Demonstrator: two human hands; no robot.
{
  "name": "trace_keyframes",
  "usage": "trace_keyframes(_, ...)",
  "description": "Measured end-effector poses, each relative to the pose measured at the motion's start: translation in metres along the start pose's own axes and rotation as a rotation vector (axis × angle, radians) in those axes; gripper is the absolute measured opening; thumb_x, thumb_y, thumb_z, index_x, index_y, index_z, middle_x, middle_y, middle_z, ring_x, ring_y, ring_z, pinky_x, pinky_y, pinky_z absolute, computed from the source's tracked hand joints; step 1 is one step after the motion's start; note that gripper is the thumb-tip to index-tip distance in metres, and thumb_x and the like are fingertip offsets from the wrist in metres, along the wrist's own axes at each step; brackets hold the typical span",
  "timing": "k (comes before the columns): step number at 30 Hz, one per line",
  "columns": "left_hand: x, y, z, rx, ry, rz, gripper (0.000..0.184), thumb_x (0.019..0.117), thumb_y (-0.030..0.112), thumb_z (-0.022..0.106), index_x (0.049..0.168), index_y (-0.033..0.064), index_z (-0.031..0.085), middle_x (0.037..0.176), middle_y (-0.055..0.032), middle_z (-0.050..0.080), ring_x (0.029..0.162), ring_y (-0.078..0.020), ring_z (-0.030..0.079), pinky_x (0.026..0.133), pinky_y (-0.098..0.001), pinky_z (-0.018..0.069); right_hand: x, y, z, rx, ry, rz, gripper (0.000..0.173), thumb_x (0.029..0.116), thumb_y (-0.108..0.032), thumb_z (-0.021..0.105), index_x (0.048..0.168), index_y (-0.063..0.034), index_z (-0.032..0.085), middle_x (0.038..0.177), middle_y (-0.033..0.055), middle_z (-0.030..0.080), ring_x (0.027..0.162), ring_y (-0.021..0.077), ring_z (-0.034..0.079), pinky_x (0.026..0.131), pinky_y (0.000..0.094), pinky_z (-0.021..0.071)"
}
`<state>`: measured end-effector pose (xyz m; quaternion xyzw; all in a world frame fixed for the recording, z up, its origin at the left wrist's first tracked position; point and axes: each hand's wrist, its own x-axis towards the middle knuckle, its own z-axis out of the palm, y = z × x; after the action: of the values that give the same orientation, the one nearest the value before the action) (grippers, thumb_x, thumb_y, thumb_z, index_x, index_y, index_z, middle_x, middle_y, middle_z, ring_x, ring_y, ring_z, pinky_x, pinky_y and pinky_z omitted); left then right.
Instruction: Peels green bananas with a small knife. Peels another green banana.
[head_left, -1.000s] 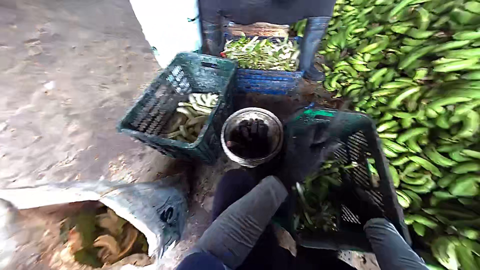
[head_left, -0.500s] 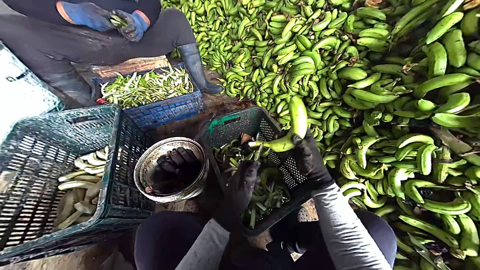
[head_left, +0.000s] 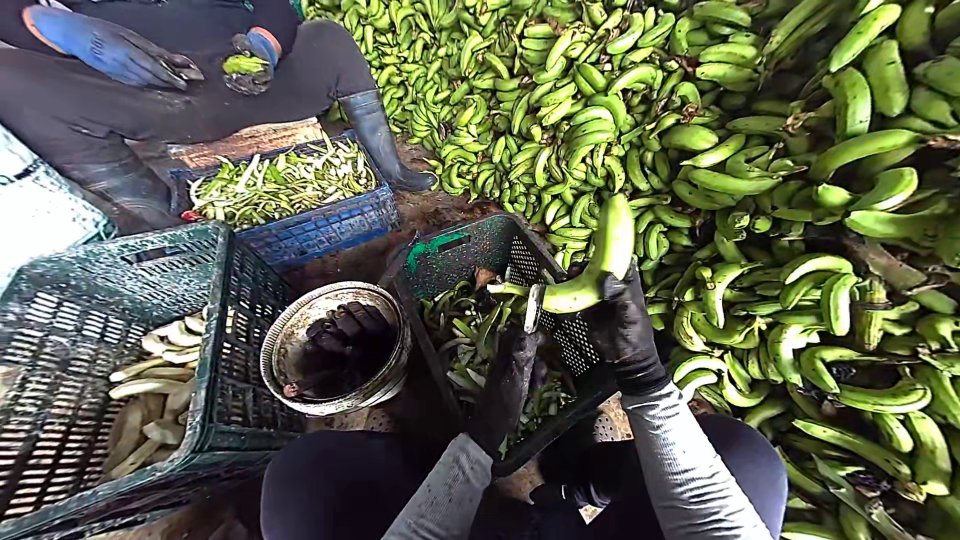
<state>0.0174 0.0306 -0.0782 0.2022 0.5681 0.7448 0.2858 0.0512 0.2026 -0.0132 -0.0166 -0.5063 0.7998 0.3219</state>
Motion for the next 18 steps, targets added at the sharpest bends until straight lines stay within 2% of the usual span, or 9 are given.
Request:
trace_keyframes(2, -0.009, -0.019, -0.008, 0.101, 0.007, -0.125, 0.042, 0.1102, 0.035, 0.033, 0.122, 0.0021, 0.056, 0.076, -0.0007, 0.056, 0.062, -0.011, 0.054, 0.058, -0.0283, 0.0505, 0.009, -0.01, 0.002, 0.176, -0.029, 0.028, 0.052, 0.0897, -0.047, 0.071, 0.132, -0.0217, 0.054, 0.11, 0.0068, 0.069, 0.094, 0.0222, 0.071, 0.076, 0.0413, 0.0624)
trace_keyframes(4, -0.015, -0.017, -0.011, 0.147, -0.001, -0.161, 0.041, 0.1104, 0.034, 0.033, 0.126, 0.0027, 0.054, 0.077, -0.0005, 0.056, 0.063, -0.0109, 0.055, 0.059, -0.0292, 0.0518, 0.018, -0.022, -0.001, 0.203, -0.055, 0.063, 0.046, 0.0928, -0.043, 0.066, 0.131, -0.0218, 0.052, 0.112, 0.006, 0.067, 0.095, 0.0213, 0.069, 0.078, 0.0401, 0.0612)
trace_keyframes(6, -0.009, 0.006, -0.007, 0.24, -0.005, -0.008, 0.04, 0.1098, 0.033, 0.038, 0.129, 0.0026, 0.055, 0.08, -0.0001, 0.057, 0.064, -0.0086, 0.055, 0.059, -0.0269, 0.0514, 0.024, -0.027, -0.006, 0.181, -0.011, 0.133, 0.038, 0.0967, -0.037, 0.053, 0.13, -0.0193, 0.05, 0.104, 0.0069, 0.065, 0.083, 0.0205, 0.068, 0.07, 0.039, 0.0607)
trace_keyframes(8, 0.0, 0.042, -0.008, 0.515, -0.035, 0.232, 0.04, 0.1088, 0.034, 0.044, 0.13, 0.0049, 0.061, 0.088, 0.0004, 0.064, 0.071, -0.0047, 0.06, 0.066, -0.0245, 0.0544, 0.028, -0.027, -0.007, 0.153, 0.074, 0.212, 0.032, 0.1007, -0.034, 0.038, 0.121, -0.0155, 0.054, 0.088, 0.0061, 0.066, 0.067, 0.017, 0.066, 0.057, 0.0342, 0.0586)
trace_keyframes(10, 0.007, 0.07, -0.01, 0.795, -0.091, 0.446, 0.038, 0.1055, 0.036, 0.051, 0.126, 0.009, 0.066, 0.098, -0.0017, 0.071, 0.083, -0.0072, 0.067, 0.077, -0.0301, 0.0585, 0.028, -0.02, -0.013, 0.141, 0.08, 0.249, 0.035, 0.1027, -0.035, 0.033, 0.114, -0.0135, 0.059, 0.082, 0.0036, 0.066, 0.063, 0.0122, 0.064, 0.055, 0.0284, 0.0572)
trace_keyframes(11, 0.01, 0.079, -0.01, 0.894, -0.112, 0.517, 0.037, 0.1035, 0.038, 0.054, 0.123, 0.0107, 0.069, 0.097, -0.0032, 0.072, 0.084, -0.0109, 0.069, 0.078, -0.0347, 0.0593, 0.027, -0.016, -0.015, 0.138, 0.069, 0.259, 0.037, 0.1035, -0.037, 0.033, 0.113, -0.0134, 0.059, 0.081, 0.0032, 0.066, 0.062, 0.0112, 0.064, 0.054, 0.0272, 0.0566)
trace_keyframes(12, 0.012, 0.086, -0.009, 0.973, -0.132, 0.56, 0.036, 0.1025, 0.041, 0.055, 0.12, 0.0129, 0.07, 0.095, -0.0032, 0.072, 0.083, -0.0133, 0.07, 0.076, -0.0377, 0.0596, 0.024, -0.013, -0.015, 0.128, 0.063, 0.267, 0.04, 0.105, -0.04, 0.031, 0.112, -0.0138, 0.06, 0.081, 0.0029, 0.066, 0.063, 0.0106, 0.064, 0.055, 0.027, 0.0568)
trace_keyframes(14, 0.016, 0.094, -0.01, 1.08, -0.176, 0.54, 0.036, 0.102, 0.044, 0.054, 0.119, 0.0166, 0.071, 0.094, -0.0029, 0.071, 0.083, -0.017, 0.07, 0.073, -0.0421, 0.0592, 0.019, -0.007, -0.013, 0.126, 0.048, 0.27, 0.043, 0.107, -0.043, 0.03, 0.113, -0.0144, 0.062, 0.085, 0.0026, 0.068, 0.069, 0.0101, 0.066, 0.061, 0.0279, 0.059)
trace_keyframes(18, 0.029, 0.086, -0.019, 1.119, -0.223, 0.522, 0.031, 0.0998, 0.038, 0.061, 0.119, 0.0157, 0.071, 0.097, -0.0051, 0.072, 0.086, -0.0212, 0.071, 0.076, -0.0457, 0.0592, 0.01, 0.01, -0.008, 0.068, 0.012, 0.278, 0.053, 0.1078, -0.052, 0.025, 0.11, -0.0153, 0.063, 0.084, 0.0014, 0.07, 0.072, 0.0098, 0.068, 0.064, 0.0284, 0.0593)
